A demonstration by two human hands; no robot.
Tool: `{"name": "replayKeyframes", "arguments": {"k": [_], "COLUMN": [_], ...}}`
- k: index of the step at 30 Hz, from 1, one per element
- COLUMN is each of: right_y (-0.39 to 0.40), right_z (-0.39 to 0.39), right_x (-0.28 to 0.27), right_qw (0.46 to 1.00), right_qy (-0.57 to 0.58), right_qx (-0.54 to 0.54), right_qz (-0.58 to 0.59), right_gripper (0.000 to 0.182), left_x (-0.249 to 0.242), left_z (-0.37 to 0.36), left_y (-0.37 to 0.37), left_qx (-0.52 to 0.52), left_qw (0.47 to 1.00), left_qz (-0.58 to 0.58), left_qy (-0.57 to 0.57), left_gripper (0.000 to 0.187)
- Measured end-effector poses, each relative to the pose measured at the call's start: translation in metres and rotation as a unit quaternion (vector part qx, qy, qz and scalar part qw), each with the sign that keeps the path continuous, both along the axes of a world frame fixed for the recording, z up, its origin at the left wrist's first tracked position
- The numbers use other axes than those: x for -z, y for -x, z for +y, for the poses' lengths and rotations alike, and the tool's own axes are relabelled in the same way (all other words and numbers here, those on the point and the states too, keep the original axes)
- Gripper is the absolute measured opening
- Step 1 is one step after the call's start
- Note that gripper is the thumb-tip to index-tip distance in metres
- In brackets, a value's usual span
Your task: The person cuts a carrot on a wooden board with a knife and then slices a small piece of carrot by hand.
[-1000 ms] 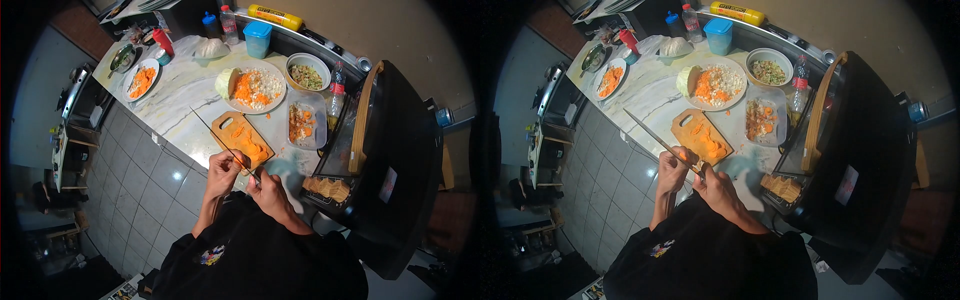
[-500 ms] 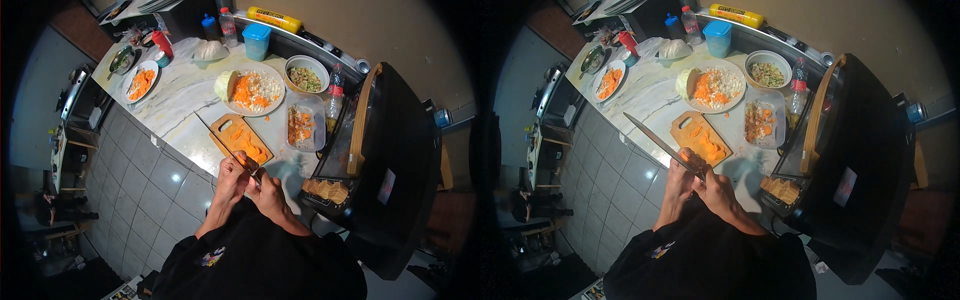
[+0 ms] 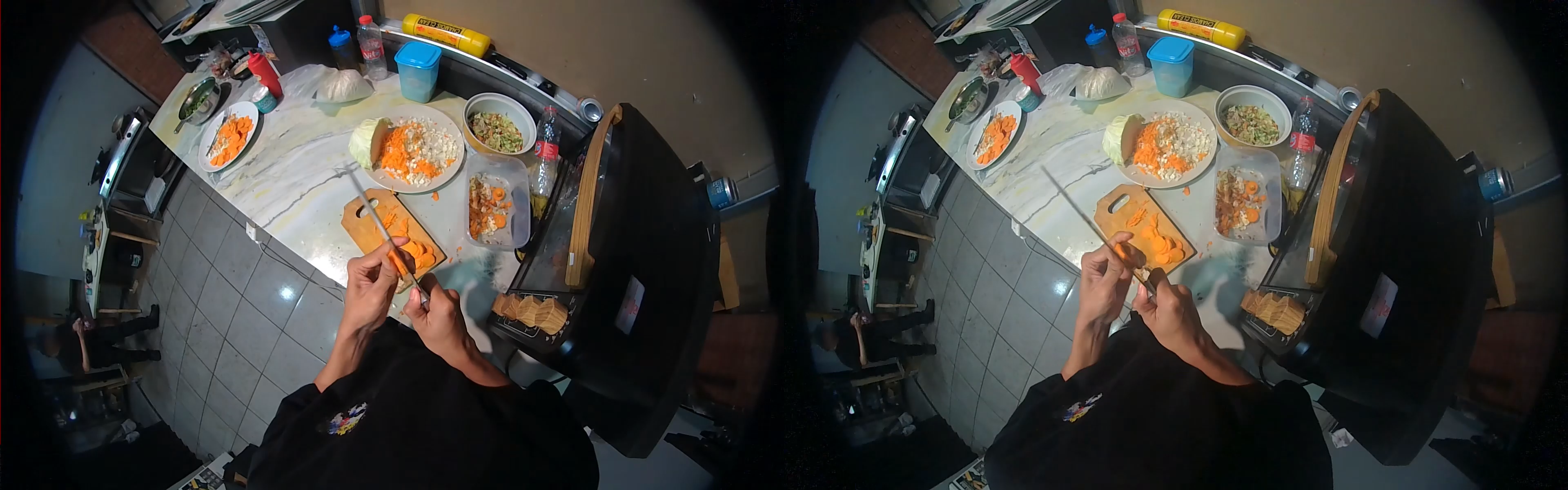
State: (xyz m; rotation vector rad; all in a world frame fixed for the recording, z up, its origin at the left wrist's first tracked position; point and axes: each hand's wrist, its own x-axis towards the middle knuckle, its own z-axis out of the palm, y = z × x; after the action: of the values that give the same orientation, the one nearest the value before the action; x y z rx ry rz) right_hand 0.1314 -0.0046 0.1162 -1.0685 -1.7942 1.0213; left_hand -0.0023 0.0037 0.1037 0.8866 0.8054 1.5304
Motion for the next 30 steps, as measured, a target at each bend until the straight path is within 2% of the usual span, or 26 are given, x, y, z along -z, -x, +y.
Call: {"name": "replayKeyframes", "arguments": {"k": [1, 3, 7, 11, 17, 19, 25, 29, 30], "right_y": [0.000, 0.002, 0.006, 0.004, -0.002, -0.002, -0.003, -0.001, 0.000], "right_z": [0.001, 0.002, 0.005, 0.006, 0.002, 0.002, 0.000, 0.002, 0.002], "right_x": [0.002, 0.008, 0.007, 0.006, 0.004, 0.005, 0.002, 0.005, 0.007], "right_qw": [1.000, 0.999, 0.999, 0.999, 0.999, 0.999, 0.999, 0.998, 0.996], "right_qy": [-0.001, -0.028, -0.028, -0.038, -0.034, -0.029, -0.035, -0.066, -0.081], "right_qx": [0.000, 0.016, 0.021, 0.016, -0.005, -0.008, -0.004, 0.020, 0.023], "right_qz": [-0.001, 0.002, 0.042, 0.032, 0.013, 0.014, 0.018, 0.012, 0.002], "right_gripper": [0.021, 0.022, 0.025, 0.018, 0.019, 0.019, 0.022, 0.024, 0.024], "left_x": [-0.003, -0.014, -0.019, -0.008, -0.010, -0.011, -0.019, -0.011, -0.015], "left_z": [-0.001, -0.003, -0.005, -0.005, -0.001, 0.002, 0.007, 0.008, 0.008], "left_y": [-0.006, -0.021, -0.023, -0.017, 0.003, 0.009, 0.018, 0.007, -0.002], "left_qx": [0.000, -0.042, -0.021, -0.006, 0.012, 0.016, 0.059, 0.067, 0.066], "left_qw": [1.000, 0.990, 0.981, 0.982, 0.998, 0.998, 0.995, 0.997, 0.995], "left_qz": [-0.001, -0.123, -0.165, -0.166, -0.031, 0.051, 0.081, 0.027, -0.071], "left_qy": [-0.001, 0.058, 0.096, 0.092, 0.050, 0.042, -0.014, -0.019, -0.015], "left_gripper": [0.035, 0.040, 0.038, 0.035, 0.027, 0.026, 0.021, 0.027, 0.030]}}
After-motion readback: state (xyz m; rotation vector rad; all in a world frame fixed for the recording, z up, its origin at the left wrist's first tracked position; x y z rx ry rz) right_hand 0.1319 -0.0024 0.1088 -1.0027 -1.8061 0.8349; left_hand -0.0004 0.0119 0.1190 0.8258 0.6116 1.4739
